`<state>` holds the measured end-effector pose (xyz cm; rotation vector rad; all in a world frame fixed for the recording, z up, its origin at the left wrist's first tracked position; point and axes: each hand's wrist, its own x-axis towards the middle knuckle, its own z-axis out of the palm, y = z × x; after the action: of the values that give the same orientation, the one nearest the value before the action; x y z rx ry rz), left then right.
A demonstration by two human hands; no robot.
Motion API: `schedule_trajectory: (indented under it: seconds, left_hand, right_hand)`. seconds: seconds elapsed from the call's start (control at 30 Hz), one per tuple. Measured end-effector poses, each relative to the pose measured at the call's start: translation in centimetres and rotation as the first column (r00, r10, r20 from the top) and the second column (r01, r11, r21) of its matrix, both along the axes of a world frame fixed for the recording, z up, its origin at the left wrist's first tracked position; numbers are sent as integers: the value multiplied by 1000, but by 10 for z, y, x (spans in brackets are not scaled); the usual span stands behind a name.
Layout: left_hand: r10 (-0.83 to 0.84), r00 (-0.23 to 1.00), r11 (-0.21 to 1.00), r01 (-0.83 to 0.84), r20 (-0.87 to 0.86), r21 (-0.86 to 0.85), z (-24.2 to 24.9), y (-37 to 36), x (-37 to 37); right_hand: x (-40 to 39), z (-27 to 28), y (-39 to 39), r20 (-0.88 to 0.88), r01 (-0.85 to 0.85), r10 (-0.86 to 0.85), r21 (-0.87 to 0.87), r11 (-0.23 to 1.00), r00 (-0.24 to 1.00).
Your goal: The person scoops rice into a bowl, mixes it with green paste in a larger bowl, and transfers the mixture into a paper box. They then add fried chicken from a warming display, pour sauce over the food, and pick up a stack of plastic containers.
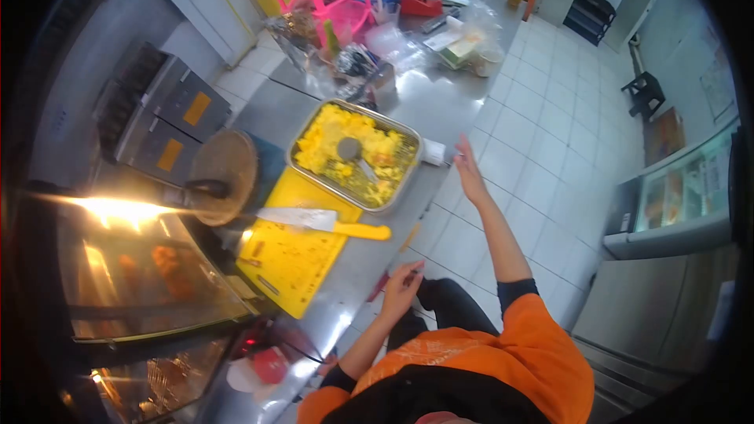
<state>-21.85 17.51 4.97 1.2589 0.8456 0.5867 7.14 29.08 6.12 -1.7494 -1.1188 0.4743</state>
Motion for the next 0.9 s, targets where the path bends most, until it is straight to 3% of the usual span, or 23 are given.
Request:
schedule_trajectory:
  seconds: [0.03, 0.07, 0.1, 0.13, 0.2, 0.23, 0.3, 0.33, 0.4, 0.43, 0.47, 0.5, 0.53, 0.57, 0.6, 0.67, 0.7, 0.73, 0.77, 0.8, 0.83, 0.87, 0.9]
  left_hand:
    - [-57, 998, 988, 62, -37, 142, 21, 0, 18]
    - [-111, 990, 945, 134, -92, 299, 42, 12, 38]
    - [-114, 982, 822, 179, -152, 541, 57, 21, 63]
    - [-126, 978, 811, 197, -165, 551, 63, 35, 87]
    - [-11, 950, 504, 275, -312, 819, 69, 68, 140]
    - [-13, 954, 476, 269, -299, 837, 66, 85, 163]
    - [330, 762, 398, 423, -558, 814, 52, 132, 203]
    - [373, 718, 444, 418, -588, 793, 36, 154, 216]
    - [444, 696, 479, 348, -564, 806, 5, 188, 229]
    - [536, 671, 421, 313, -512, 851, -11, 199, 234]
    - [588, 600, 428, 338, -542, 838, -5, 205, 239]
    - [635, 526, 435, 361, -566, 825, 7, 206, 253]
    - [625, 543, 421, 371, -561, 828, 21, 205, 281]
    - [706, 511, 409, 271, -490, 872, 34, 197, 306]
    - [777, 466, 391, 173, -424, 904, 45, 189, 331]
    - [681, 590, 415, 178, -434, 892, 53, 170, 404]
    - [507, 769, 450, 148, -389, 881, 62, 153, 448]
    - [439, 808, 458, 176, -393, 872, 68, 132, 492]
    - [103, 934, 466, 260, -344, 846, 71, 108, 536]
    - [-253, 935, 445, 339, -247, 829, 70, 89, 582]
    - [-344, 914, 435, 359, -217, 826, 61, 74, 624]
    - [-554, 788, 182, 431, -270, 884, 50, 61, 661]
    - [-697, 623, -90, 415, -355, 905, 41, 55, 701]
  right_hand:
    - [3, -11, -4, -259, -120, 144, 105, 987, 955]
    - [8, -15, -2, -251, -118, 141, 105, 987, 958]
    - [10, -18, -1, -140, -134, 147, 98, 986, 979]
    - [15, -18, 1, -30, -142, 145, 97, 985, 989]
    - [33, -16, -9, -16, -83, 87, 178, 980, 996]
    - [46, -16, -18, 6, -48, 48, 232, 972, 999]
    - [83, -34, -59, 51, -139, 134, 133, 981, 990]
    - [104, -29, -90, -122, -223, 235, 105, 969, 964]
    - [162, -45, -161, 98, -263, 264, -23, 965, 960]
    - [192, -50, -202, 94, -204, 224, -182, 962, 970]
    - [222, -65, -248, -411, -152, 63, -188, 970, 910]
    - [252, -83, -291, -564, 23, -190, -289, 957, 804]
    - [288, -135, -352, -311, 124, -207, -266, 956, 928]
    - [309, -141, -389, -100, 383, -427, -295, 875, 899]
    - [323, -135, -414, 117, 618, -613, -275, 736, 782]
    - [367, -99, -419, 42, 804, -850, -352, 478, 524]
    - [394, -105, -406, -33, 816, -825, -133, 563, 564]
    - [431, -125, -391, 195, 700, -673, -149, 698, 713]
    - [467, -150, -364, -168, 571, -583, -116, 812, 795]
    - [464, -70, -291, -643, 543, -435, -36, 839, 631]
    - [473, -26, -247, -795, 425, -314, -79, 902, 519]
    - [480, -9, -210, -831, 289, -160, 1, 957, 533]
    - [501, -71, -165, -615, 78, 85, 234, 969, 784]
